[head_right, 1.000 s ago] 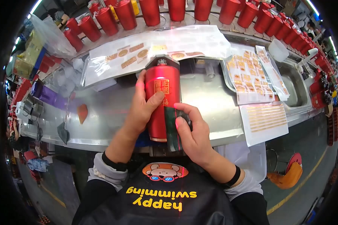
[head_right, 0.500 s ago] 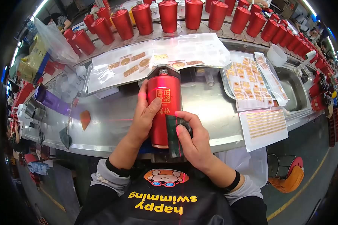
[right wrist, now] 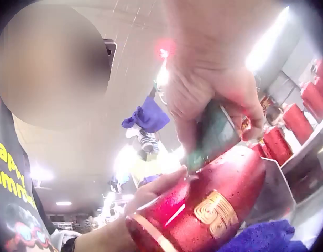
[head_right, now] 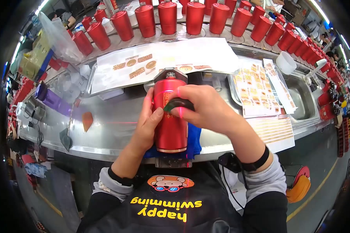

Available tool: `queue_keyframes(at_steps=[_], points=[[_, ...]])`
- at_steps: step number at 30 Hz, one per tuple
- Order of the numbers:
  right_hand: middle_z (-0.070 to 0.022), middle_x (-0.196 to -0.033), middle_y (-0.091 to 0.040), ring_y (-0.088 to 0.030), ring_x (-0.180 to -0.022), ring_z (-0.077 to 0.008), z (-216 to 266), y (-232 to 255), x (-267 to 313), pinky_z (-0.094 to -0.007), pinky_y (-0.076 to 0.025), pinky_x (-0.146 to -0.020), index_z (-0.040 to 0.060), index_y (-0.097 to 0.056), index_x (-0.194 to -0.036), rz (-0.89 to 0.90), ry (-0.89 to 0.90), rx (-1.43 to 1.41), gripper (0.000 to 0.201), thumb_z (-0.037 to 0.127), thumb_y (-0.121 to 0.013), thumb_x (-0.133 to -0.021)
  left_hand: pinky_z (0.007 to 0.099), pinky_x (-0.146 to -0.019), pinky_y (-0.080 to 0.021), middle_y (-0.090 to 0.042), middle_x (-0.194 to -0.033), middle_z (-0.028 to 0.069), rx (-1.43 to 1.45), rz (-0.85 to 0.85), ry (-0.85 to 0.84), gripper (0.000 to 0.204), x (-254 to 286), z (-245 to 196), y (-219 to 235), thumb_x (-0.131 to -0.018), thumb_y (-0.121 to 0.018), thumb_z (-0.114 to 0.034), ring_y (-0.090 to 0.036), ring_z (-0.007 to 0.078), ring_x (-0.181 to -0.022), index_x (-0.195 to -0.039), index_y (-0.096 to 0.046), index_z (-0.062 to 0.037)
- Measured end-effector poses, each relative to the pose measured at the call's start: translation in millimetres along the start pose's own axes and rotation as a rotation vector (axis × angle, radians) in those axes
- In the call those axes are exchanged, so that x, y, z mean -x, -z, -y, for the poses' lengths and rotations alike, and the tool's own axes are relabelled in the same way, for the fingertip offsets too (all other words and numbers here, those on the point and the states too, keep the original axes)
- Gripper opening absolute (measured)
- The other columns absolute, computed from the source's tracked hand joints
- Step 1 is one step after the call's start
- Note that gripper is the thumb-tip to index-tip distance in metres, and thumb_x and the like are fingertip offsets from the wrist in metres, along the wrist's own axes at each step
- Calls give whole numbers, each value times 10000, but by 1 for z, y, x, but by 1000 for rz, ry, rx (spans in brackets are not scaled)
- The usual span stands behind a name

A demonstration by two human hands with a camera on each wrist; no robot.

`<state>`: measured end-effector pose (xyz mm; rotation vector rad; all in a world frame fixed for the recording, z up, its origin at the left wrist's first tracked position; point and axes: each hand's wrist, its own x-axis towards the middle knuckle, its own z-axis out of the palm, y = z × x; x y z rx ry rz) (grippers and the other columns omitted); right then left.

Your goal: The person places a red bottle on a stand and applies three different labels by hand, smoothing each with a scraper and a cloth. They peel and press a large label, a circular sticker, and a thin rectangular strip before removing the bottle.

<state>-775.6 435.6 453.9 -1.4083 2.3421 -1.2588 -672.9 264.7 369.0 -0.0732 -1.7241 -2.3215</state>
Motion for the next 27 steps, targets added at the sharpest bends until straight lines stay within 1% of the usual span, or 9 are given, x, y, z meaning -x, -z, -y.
queue_keyframes(at_steps=[4, 8, 10, 13, 14, 17, 21, 24, 27], points=[[-87, -826, -638, -626, -762, -232, -8, 1, -39, -373, -490, -706, 85, -656, -955, -271, 243, 479, 170, 109, -715, -797, 342, -1114, -316, -310, -1500, 206, -65, 39, 17, 842, 15, -4, 1, -982, -562, -271, -363, 233, -1363, -1527, -13, 61], [-1, -743, -536, -600, -780, -191, 28, -14, -1, -363, -425, -785, 183, -673, -897, 49, 551, 462, 183, 161, -737, -727, 439, -1156, -222, -262, -1535, 234, -291, 156, -50, 1000, 36, -11, 10, -901, -671, -295, -309, 304, -1418, -1528, 25, 54], [-8, -757, -562, -611, -788, -181, 19, -3, 5, -366, -435, -774, 158, -683, -921, 366, 358, 90, 183, 164, -765, -757, 486, -1171, -159, -248, -1543, 253, -563, 241, -109, 1076, 52, -16, 20, -852, -723, -304, -281, 352, -1438, -1527, 36, 55], [-46, -772, -590, -627, -767, -221, -11, -11, -21, -362, -444, -725, 111, -683, -946, -245, 92, 96, 200, 161, -771, -774, 597, -1145, -106, -286, -1524, 275, -937, 185, -190, 1148, 63, -8, 11, -808, -760, -390, -329, 415, -1403, -1524, 16, 61], [-69, -790, -599, -627, -780, -245, -3, -2, -23, -365, -451, -734, 98, -674, -929, -316, 265, 668, 178, 143, -760, -779, 613, -1138, -110, -295, -1520, 275, -1044, 152, -243, 1159, 62, -3, 9, -802, -763, -406, -346, 416, -1392, -1523, 12, 64], [-68, -818, -617, -627, -779, -289, 13, -16, -14, -428, -460, -649, 69, -620, -831, 106, 431, 170, 184, 165, -753, -748, 644, -1109, -129, -337, -1498, 276, -1205, 78, -372, 1171, 64, 0, 7, -780, -768, -475, -410, 401, -1350, -1516, -44, 79], [-59, -797, -593, -632, -765, -286, -16, -6, -46, -415, -454, -636, 79, -630, -860, -342, 273, 477, 217, 185, -772, -735, 643, -1097, -152, -341, -1502, 273, -1192, 52, -409, 1123, 64, -1, 2, -791, -752, -490, -402, 408, -1361, -1520, -98, 60], [-47, -771, -567, -627, -730, -279, 13, -14, -1, -403, -451, -641, 62, -626, -848, -103, 539, 464, 211, 180, -767, -745, 638, -1098, -158, -324, -1519, 270, -1174, 100, -317, 1081, 65, 7, 13, -811, -733, -487, -376, 410, -1384, -1527, -115, 38], [-66, -776, -573, -606, -714, -283, -1, -5, 14, -376, -461, -630, 44, -631, -841, 107, 80, -172, 180, 145, -762, -770, 637, -1098, -161, -303, -1531, 273, -1123, 86, -319, 1062, 66, 12, 15, -824, -707, -509, -361, 416, -1393, -1531, -123, 27]])
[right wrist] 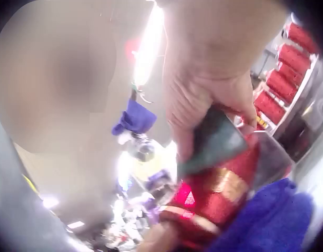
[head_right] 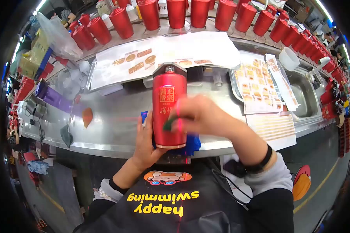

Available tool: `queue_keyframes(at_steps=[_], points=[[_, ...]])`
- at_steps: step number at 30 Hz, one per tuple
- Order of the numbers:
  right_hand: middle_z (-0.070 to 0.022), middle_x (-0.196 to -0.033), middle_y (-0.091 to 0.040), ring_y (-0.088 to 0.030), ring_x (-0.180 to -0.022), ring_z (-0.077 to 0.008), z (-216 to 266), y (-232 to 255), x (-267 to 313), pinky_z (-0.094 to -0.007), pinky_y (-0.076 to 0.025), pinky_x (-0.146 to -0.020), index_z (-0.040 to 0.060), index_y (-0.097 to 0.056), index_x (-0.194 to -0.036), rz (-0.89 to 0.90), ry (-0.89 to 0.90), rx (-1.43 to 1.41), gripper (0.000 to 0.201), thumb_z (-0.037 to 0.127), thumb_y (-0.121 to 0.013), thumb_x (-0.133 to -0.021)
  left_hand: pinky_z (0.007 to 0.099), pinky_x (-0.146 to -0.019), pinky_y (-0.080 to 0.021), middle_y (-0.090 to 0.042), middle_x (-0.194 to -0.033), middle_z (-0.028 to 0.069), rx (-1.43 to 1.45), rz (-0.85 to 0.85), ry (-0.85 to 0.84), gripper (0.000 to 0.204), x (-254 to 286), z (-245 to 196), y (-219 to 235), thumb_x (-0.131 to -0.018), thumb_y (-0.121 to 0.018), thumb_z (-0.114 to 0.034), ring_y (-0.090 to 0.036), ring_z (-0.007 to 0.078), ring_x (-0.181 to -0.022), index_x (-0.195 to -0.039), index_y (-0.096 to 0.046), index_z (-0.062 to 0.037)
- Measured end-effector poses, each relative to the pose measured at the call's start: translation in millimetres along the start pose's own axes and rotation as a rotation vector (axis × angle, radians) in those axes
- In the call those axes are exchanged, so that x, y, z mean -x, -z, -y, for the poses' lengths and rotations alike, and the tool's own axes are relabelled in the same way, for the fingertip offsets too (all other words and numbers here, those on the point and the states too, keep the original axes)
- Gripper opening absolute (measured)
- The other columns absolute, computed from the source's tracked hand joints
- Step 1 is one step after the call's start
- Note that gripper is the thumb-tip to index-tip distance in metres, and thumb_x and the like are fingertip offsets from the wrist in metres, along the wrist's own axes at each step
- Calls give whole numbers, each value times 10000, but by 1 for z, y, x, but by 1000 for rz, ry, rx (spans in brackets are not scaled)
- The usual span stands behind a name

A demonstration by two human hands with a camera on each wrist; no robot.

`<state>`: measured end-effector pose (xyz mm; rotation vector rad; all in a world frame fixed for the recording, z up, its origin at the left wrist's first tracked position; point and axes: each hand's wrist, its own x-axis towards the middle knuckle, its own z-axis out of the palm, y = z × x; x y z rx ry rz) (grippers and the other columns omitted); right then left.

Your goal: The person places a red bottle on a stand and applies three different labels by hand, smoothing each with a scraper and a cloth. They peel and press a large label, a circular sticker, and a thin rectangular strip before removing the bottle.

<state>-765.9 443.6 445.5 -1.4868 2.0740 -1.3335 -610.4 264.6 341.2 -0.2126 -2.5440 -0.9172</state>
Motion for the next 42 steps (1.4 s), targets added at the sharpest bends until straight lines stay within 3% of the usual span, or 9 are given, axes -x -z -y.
queue_keyframes(at_steps=[3, 7, 10, 18, 21, 27, 32, 37, 42], points=[[-76, -764, -562, -557, -652, -212, -43, 15, -16, -296, -431, -590, 43, -656, -941, -466, 135, 406, 167, 60, -752, -806, 634, -1101, -162, -304, -1530, 274, -2, 30, -4, 1051, 0, 1, 1, -833, -681, -536, -357, 424, -1394, -1529, -133, 31], [-84, -770, -566, -549, -669, -235, -1, 14, -13, -310, -427, -597, 22, -645, -926, -90, 76, 246, 188, 74, -762, -788, 625, -1114, -147, -325, -1521, 261, 2, -6, -11, 1012, -2, -8, 7, -839, -650, -569, -346, 416, -1395, -1513, -195, 32], [-69, -762, -556, -528, -642, -174, -24, 26, -14, -291, -418, -588, 20, -652, -928, -449, -4, 381, 165, 82, -754, -814, 611, -1132, -133, -426, -1471, 208, -59, -33, -166, 903, -13, -12, 20, -873, -570, -604, -351, 380, -1393, -1483, -305, 7], [-93, -757, -591, -598, -632, -217, 5, 29, 5, -329, -462, -575, 25, -673, -888, -232, -33, 245, 139, 40, -745, -771, 560, -1169, -134, -591, -1316, 59, -235, 211, -491, 587, -137, 31, 55, -981, -419, -521, -432, 319, -1323, -1374, -510, -95], [-111, -738, -609, -626, -713, -283, 18, 14, -26, -391, -475, -630, 29, -650, -849, 233, 155, 283, 143, 114, -735, -771, 525, -1145, -228, -606, -1279, 117, -165, 4, -422, 503, -152, 38, 47, -991, -465, -398, -440, 354, -1304, -1380, -503, -81], [-77, -778, -572, -622, -752, -288, 8, 5, -80, -412, -430, -688, 104, -642, -804, -221, 346, 955, 128, 180, -710, -727, 347, -1005, -411, -647, -1166, 120, 566, -149, 422, 401, -112, 48, 33, -1008, -510, -239, -558, 219, -1146, -1346, -530, -23], [-58, -798, -601, -624, -753, -265, 18, 1, -25, -381, -474, -695, 85, -650, -822, 273, 273, 268, 165, 123, -776, -722, 314, -984, -450, -643, -1178, 78, 1084, 51, 702, 446, -117, 53, 28, -1052, -410, -367, -605, 174, -1067, -1290, -567, -23], [-159, -944, -670, -665, -803, -312, -14, 52, -45, -365, -524, -708, 44, -652, -1053, -319, -110, 499, 213, 49, -661, -841, 331, -898, -508, -659, -1097, 85, 1479, 290, 767, 441, -154, 49, 16, -988, -554, -425, -626, 161, -982, -1196, -591, -39], [-105, -1257, -618, -635, -1040, -167, -68, 139, -118, -274, -541, -779, 8, -613, -1213, -300, 212, 591, 342, -90, -480, -913, 271, -828, -488, -660, -982, 57, 1088, 511, 707, 307, -155, 50, 23, -913, -646, -287, -618, 127, -911, -1045, -653, -10]])
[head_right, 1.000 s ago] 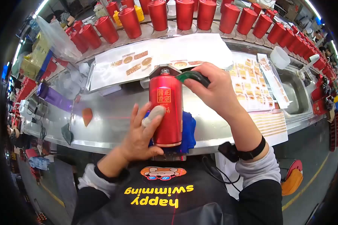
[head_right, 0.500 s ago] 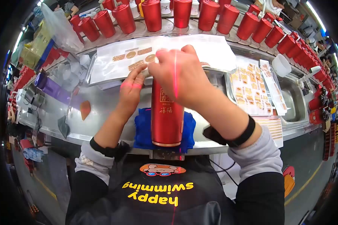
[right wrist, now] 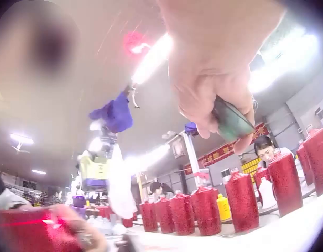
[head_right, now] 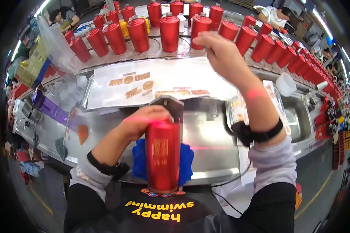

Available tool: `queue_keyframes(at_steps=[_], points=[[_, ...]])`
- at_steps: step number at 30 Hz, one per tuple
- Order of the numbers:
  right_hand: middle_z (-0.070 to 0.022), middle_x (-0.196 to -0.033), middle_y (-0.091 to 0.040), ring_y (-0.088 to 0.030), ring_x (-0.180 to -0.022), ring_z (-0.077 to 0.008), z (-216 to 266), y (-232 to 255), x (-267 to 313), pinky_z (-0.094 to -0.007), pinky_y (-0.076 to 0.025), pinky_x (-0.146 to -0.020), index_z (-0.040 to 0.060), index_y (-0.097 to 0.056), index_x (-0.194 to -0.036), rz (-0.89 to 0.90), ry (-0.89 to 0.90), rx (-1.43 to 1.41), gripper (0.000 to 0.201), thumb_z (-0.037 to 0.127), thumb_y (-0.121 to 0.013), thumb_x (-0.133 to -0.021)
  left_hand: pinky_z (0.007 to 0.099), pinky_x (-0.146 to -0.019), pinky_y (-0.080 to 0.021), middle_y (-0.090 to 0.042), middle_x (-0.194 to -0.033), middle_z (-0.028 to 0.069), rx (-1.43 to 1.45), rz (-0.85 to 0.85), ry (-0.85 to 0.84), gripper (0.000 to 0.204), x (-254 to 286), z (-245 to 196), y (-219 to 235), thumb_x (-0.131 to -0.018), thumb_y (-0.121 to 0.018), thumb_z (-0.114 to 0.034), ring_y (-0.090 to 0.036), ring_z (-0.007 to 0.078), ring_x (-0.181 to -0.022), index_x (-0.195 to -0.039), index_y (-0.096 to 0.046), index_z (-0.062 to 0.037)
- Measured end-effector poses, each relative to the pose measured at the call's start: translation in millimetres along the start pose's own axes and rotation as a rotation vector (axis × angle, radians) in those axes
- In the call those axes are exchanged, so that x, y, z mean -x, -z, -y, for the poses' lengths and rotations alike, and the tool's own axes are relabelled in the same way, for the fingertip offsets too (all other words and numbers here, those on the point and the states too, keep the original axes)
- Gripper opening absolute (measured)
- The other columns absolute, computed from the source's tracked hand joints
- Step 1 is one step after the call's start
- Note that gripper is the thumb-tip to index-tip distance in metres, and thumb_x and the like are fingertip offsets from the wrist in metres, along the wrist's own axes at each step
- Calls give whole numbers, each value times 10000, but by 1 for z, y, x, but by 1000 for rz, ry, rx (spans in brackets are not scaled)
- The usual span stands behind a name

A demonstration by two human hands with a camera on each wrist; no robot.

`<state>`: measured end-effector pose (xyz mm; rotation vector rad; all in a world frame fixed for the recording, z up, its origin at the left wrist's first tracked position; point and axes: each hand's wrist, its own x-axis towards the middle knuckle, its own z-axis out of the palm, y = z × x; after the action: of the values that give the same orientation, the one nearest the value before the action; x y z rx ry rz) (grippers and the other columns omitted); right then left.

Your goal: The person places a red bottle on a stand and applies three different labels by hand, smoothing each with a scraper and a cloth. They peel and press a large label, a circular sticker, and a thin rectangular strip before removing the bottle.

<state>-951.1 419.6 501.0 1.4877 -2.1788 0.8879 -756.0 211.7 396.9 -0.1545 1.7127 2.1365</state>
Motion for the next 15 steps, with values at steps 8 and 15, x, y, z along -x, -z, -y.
queue_keyframes(at_steps=[8, 15], points=[[-148, -1048, -664, -640, -802, -228, -235, -90, -197, -344, -515, -672, 78, -600, -1231, 220, -246, 365, 380, 336, -567, -954, 283, -737, -430, -633, -922, 59, -362, -431, -410, 358, 123, -29, -2, -781, -780, -297, -562, 136, -845, -970, -689, -7], [-156, -1245, -638, -629, -1079, -294, -381, -120, -273, -401, -514, -882, 97, -586, -1314, 264, 432, 495, 456, 384, -556, -961, 300, -803, -472, -637, -984, 110, -367, -1345, -551, 514, 268, 39, -65, -887, -686, -405, -600, 171, -885, -1092, -616, 61]])
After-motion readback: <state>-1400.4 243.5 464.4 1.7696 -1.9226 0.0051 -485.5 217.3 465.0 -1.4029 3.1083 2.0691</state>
